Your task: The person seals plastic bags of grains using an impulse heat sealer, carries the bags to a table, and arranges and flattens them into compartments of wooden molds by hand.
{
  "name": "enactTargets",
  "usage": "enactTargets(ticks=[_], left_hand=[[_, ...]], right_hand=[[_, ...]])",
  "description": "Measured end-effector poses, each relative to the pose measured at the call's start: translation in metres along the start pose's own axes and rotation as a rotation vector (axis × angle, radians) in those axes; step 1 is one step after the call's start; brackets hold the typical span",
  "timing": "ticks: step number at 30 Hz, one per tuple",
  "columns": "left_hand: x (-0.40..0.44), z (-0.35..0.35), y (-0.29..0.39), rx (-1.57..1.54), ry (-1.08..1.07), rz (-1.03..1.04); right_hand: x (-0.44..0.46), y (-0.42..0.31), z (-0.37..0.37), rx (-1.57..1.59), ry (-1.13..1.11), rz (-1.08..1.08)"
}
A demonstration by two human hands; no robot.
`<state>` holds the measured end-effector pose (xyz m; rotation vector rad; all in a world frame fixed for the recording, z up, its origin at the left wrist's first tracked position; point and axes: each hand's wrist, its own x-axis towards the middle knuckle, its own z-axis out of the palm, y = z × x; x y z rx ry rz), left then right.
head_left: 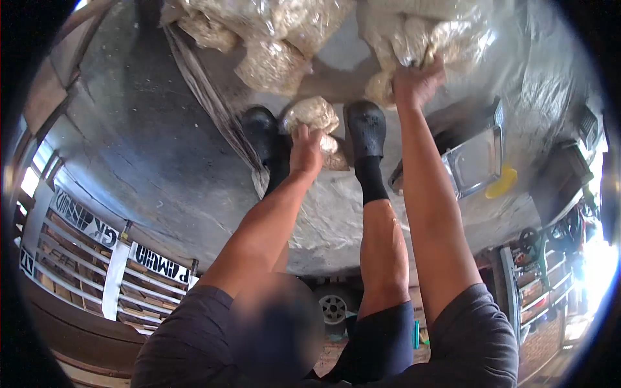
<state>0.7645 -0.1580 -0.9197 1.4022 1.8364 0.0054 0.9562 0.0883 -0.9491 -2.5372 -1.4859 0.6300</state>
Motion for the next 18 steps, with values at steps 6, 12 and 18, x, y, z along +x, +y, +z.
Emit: enactTargets(ticks=[6, 12, 18], left_hand=[[0.044, -0.123, 0.020, -0.262, -0.196, 0.035], [0.137, -0.153, -0.057, 0.110, 0.104, -0.136], [0.138, -0.116, -0.047, -0.052, 0.075, -0.223]], right_hand=[[0.007, -0.025, 0.002, -0.106, -0.066, 0.423], [0.006, 0.007, 0.011, 0.225, 0.000, 0.254], [-0.031, 0.002, -0.032, 0.304, -0.110, 0.351]])
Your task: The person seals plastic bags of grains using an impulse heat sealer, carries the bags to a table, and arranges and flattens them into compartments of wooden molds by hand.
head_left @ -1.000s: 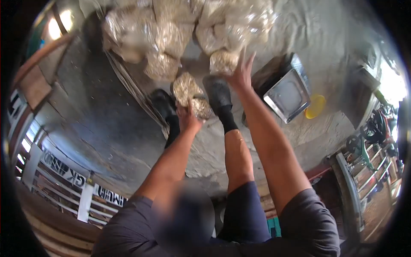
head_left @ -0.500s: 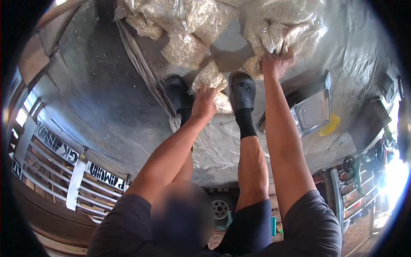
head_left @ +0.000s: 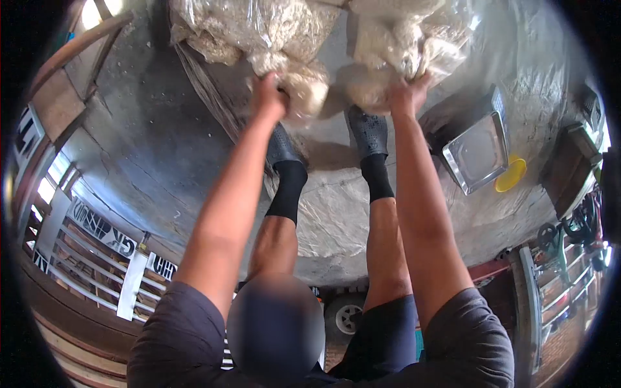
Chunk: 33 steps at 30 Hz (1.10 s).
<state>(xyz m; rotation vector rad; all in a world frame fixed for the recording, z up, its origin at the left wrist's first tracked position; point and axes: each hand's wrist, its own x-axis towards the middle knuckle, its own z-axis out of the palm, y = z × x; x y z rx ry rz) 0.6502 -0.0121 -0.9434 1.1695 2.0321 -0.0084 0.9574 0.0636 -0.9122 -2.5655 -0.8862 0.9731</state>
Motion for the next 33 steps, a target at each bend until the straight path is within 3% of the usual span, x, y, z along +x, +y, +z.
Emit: enactTargets(ticks=[1, 4, 6, 8, 10, 12, 15, 16, 17, 18, 19, 20, 21, 23, 26, 27, 28, 31, 32, 33], left_hand=[[-0.015, 0.008, 0.009, -0.011, 0.059, 0.046], [-0.046, 0.032, 0.038, -0.156, 0.112, -0.173], [-0.071, 0.018, 0.070, -0.241, 0.053, -0.259], [-0.090, 0.025, 0.082, -0.371, 0.035, -0.362], [-0.116, 0.004, 0.108, -0.398, 0.049, -0.405], [-0.140, 0.010, 0.107, -0.453, 0.141, -0.419], [-0.178, -0.048, 0.125, -0.485, -0.004, -0.370], [-0.195, -0.070, 0.136, -0.428, 0.026, -0.350], [-0.220, -0.110, 0.160, -0.541, -0.033, -0.380], [-0.238, -0.148, 0.174, -0.363, -0.049, -0.281], [-0.243, -0.141, 0.143, -0.332, -0.020, -0.212], [-0.271, -0.186, 0.168, -0.216, 0.035, -0.194], [-0.291, -0.219, 0.170, -0.230, 0.015, -0.167], [-0.354, -0.307, 0.201, -0.282, 0.084, -0.092], [-0.411, -0.386, 0.181, -0.366, 0.164, -0.075], [-0.435, -0.413, 0.175, -0.536, 0.160, -0.087], [-0.461, -0.449, 0.178, -0.715, 0.154, -0.100], [-0.539, -0.532, 0.181, -0.901, 0.400, -0.098], [-0.554, -0.545, 0.163, -1.068, 0.450, -0.141], [-0.590, -0.579, 0.177, -1.222, 0.437, -0.057]], right_hand=[[-0.007, 0.008, -0.010, 0.011, 0.007, -0.038], [-0.030, 0.039, -0.049, 0.069, -0.073, -0.090], [-0.030, 0.076, -0.076, -0.028, -0.219, 0.011], [-0.067, 0.059, -0.127, -0.004, -0.309, 0.096], [-0.096, 0.062, -0.171, 0.113, -0.388, 0.124], [-0.133, 0.064, -0.216, 0.468, -0.425, 0.277], [-0.182, 0.082, -0.278, 0.615, -0.323, 0.286], [-0.196, 0.057, -0.314, 0.557, -0.374, 0.340], [-0.212, 0.047, -0.339, 0.543, -0.286, 0.372], [-0.221, 0.048, -0.358, 0.662, -0.261, 0.355], [-0.224, 0.052, -0.380, 0.761, -0.251, 0.395], [-0.231, 0.038, -0.407, 0.810, -0.260, 0.406], [-0.216, 0.068, -0.411, 0.908, -0.312, 0.412], [-0.225, 0.035, -0.458, 1.098, -0.251, 0.525], [-0.206, 0.033, -0.499, 0.922, -0.075, 0.651], [-0.202, 0.027, -0.514, 0.805, 0.005, 0.654], [-0.196, 0.032, -0.524, 0.356, -0.097, 0.397], [-0.149, 0.064, -0.557, -1.063, -0.320, -0.478], [-0.148, 0.044, -0.566, -1.132, -0.298, -0.533], [-0.146, 0.015, -0.571, -1.031, -0.282, -0.484]])
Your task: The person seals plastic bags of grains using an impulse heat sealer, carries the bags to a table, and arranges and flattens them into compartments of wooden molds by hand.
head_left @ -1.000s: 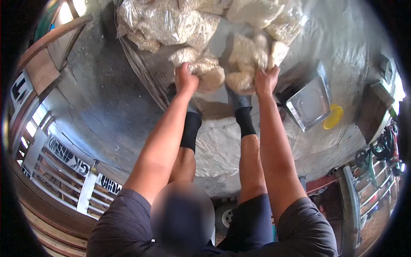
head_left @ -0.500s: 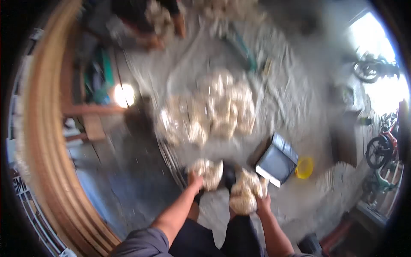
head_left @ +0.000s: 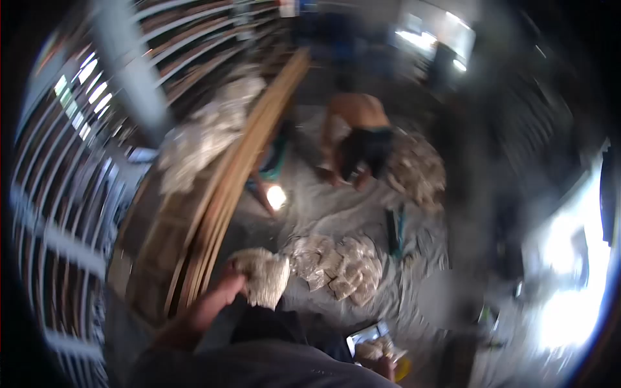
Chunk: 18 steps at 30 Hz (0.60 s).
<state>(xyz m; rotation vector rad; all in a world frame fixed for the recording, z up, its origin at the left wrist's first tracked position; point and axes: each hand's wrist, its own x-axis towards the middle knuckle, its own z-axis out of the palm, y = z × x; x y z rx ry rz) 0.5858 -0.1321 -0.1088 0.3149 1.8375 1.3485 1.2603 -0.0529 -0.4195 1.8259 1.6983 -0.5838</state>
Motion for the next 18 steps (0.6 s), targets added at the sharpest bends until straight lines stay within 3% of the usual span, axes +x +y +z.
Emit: enactTargets(ticks=[2, 3, 4, 7, 9, 16, 17, 18], left_hand=[[-0.038, -0.026, 0.073, -0.312, -0.093, 0.163], [-0.063, -0.041, 0.117, -0.363, 0.055, 0.074], [-0.066, -0.069, 0.135, -0.511, -0.102, 0.051], [-0.089, -0.106, 0.171, -0.666, 0.017, 0.320], [-0.097, -0.147, 0.199, -0.736, 0.043, 0.367], [-0.039, -0.242, 0.191, -0.598, 0.289, 0.511], [-0.026, -0.252, 0.183, -0.563, 0.321, 0.526], [-0.016, -0.257, 0.178, -0.546, 0.351, 0.511]], right_hand=[[0.011, -0.032, -0.054, 0.168, 0.053, 0.045], [0.015, -0.055, -0.080, 0.213, 0.066, 0.027], [0.012, -0.087, -0.106, 0.260, 0.066, 0.007], [0.021, -0.158, -0.145, 0.415, 0.051, -0.058], [0.015, -0.214, -0.167, 0.522, 0.040, -0.106], [-0.012, -0.432, -0.267, 0.801, -0.102, -0.397], [-0.033, -0.466, -0.300, 0.330, 0.128, -0.635], [-0.090, -0.505, -0.343, 0.832, -0.047, -0.648]])
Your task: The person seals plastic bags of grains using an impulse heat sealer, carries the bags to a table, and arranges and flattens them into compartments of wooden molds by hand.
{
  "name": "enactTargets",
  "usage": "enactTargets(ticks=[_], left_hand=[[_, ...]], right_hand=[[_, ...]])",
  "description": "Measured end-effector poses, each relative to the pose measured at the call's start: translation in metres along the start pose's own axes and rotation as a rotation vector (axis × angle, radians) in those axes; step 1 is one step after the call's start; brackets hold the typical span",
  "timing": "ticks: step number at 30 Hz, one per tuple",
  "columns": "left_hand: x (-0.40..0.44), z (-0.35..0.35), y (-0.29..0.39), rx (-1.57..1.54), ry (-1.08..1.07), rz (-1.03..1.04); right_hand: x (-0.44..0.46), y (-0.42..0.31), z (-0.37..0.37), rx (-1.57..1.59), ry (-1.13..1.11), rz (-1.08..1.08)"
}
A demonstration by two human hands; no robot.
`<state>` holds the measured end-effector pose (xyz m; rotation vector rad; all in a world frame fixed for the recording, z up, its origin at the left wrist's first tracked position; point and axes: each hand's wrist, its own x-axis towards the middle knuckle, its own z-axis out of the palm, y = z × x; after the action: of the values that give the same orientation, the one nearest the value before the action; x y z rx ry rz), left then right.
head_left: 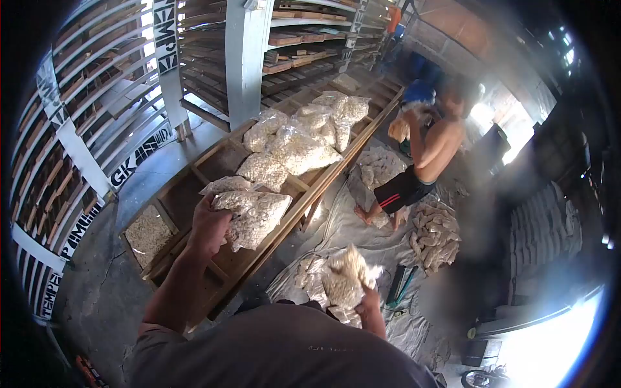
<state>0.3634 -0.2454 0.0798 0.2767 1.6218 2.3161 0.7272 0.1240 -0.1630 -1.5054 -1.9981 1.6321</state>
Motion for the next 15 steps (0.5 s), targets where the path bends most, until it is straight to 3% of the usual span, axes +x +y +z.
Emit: enactTargets(ticks=[1, 3, 5, 7, 9, 15], left_hand=[[0.006, -0.005, -0.008, 0.026, 0.029, -0.005], [0.008, -0.010, -0.011, 0.048, 0.107, -0.026], [0.010, -0.005, -0.010, 0.040, 0.197, -0.064], [0.014, -0.010, -0.022, 0.007, 0.206, -0.057], [0.012, -0.005, -0.015, 0.046, 0.230, -0.064], [0.006, 0.071, 0.025, 0.079, 0.020, -0.020]], right_hand=[[-0.020, -0.053, 0.013, 0.520, -0.006, 0.017], [0.070, -0.022, 0.006, 0.584, -0.142, -0.138], [0.038, -0.120, 0.017, 0.785, -0.226, 0.013], [0.061, -0.135, 0.015, 0.708, -0.356, 0.003], [0.148, -0.060, 0.019, 0.399, -0.274, -0.192], [0.194, 0.003, 0.052, 0.014, -0.097, 0.157]])
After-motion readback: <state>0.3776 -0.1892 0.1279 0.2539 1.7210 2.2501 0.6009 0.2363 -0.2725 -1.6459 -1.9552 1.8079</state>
